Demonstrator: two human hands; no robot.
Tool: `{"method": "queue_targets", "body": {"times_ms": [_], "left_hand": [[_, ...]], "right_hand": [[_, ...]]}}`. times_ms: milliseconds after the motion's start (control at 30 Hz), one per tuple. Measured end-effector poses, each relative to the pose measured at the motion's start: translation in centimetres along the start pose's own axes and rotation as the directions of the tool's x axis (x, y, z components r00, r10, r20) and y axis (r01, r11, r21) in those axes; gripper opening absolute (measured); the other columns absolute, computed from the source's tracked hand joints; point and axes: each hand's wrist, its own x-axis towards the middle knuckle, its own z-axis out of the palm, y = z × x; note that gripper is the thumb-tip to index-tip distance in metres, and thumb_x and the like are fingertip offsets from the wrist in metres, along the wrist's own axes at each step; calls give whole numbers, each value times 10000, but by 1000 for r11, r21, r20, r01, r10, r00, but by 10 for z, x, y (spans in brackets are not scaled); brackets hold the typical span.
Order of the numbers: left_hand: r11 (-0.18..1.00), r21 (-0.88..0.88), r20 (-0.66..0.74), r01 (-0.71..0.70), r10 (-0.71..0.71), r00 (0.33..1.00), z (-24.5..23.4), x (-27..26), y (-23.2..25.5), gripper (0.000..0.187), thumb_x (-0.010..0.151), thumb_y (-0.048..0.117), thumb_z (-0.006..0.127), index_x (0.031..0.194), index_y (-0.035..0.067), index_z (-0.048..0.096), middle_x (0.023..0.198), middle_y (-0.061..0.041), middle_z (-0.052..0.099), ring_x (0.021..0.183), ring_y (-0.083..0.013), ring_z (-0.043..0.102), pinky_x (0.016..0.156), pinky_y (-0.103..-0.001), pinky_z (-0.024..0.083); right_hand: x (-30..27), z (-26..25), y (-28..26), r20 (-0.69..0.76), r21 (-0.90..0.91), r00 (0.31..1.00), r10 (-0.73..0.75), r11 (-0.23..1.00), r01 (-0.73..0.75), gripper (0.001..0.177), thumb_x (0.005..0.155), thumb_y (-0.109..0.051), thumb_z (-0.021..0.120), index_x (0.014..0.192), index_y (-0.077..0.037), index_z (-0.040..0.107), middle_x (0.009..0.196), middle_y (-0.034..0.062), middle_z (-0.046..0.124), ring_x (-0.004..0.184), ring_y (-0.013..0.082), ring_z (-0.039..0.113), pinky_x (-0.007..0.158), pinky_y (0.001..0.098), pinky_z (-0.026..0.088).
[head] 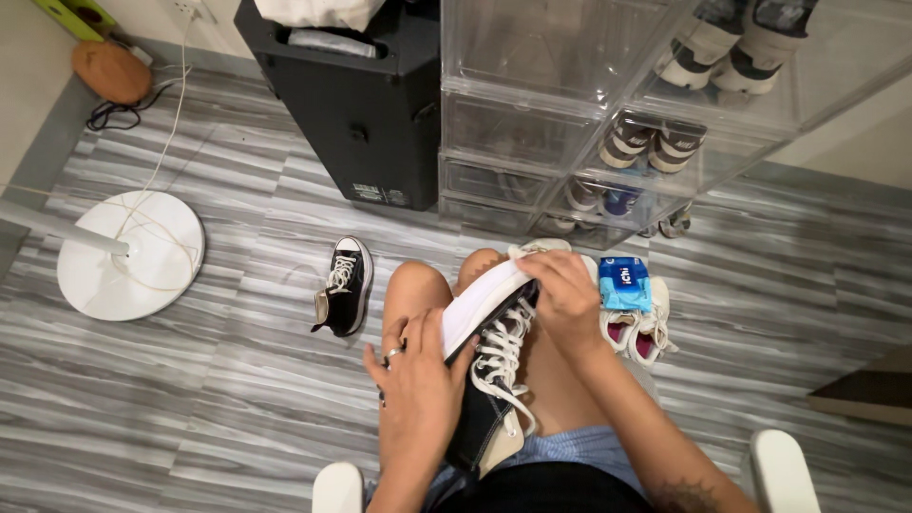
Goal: The person cleans a black high-top sneaker using a white wipe, focusing on the white rubber sole and upper. They then switch to a white sneaker and continue wiping the sole and upper surfaces.
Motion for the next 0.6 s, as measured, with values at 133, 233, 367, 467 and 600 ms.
{"method": "queue_targets", "body": {"times_ms": [133,233,367,467,600], "left_hand": [[1000,8,3,3,-3,1000,4,3,-2,625,850,439,671,1350,81,559,1345,-109,602,1332,-353,443,1076,-705,218],[999,15,-29,-34,34,999,3,1,-5,613,852,401,669,1342,51,554,1340,-120,602,1340,-364,441,1073,-704,220],[1000,14,-2,-8,8,1000,0,0,-2,570,917,447,645,1327,62,554,1315,-125,598,1329,-380,440,1077,-708,226],[1000,15,-1,8,-8,1000,-3,-2,1,594,895,455,642,1357,89,565,1318,-120,595,1323,-375,446,1066,-713,227],[999,17,-17,-38,38,999,-2,-1,5,598,880,449,642,1352,87,572,1315,-111,605,1320,-375,447,1057,-717,233]], "right_hand": [[2,-2,-32,187,174,981,-59,984,26,355,762,61,612,1103,46,710,1137,174,699,1084,354,662,949,432,551],[5,-1,-64,258,309,944,-204,943,120,388,720,54,642,1104,68,698,1164,178,684,1126,350,651,978,428,549],[13,-3,-45,274,162,949,-155,980,114,406,707,77,664,1111,78,706,1134,178,713,1072,326,671,949,422,546],[0,0,-8,-9,107,969,249,963,-246,382,821,177,586,1061,-58,767,1080,105,772,1064,270,704,964,354,572],[-54,4,23,-61,134,888,456,885,-446,381,829,151,587,1078,-73,770,1037,122,764,973,257,719,878,335,564]]}}
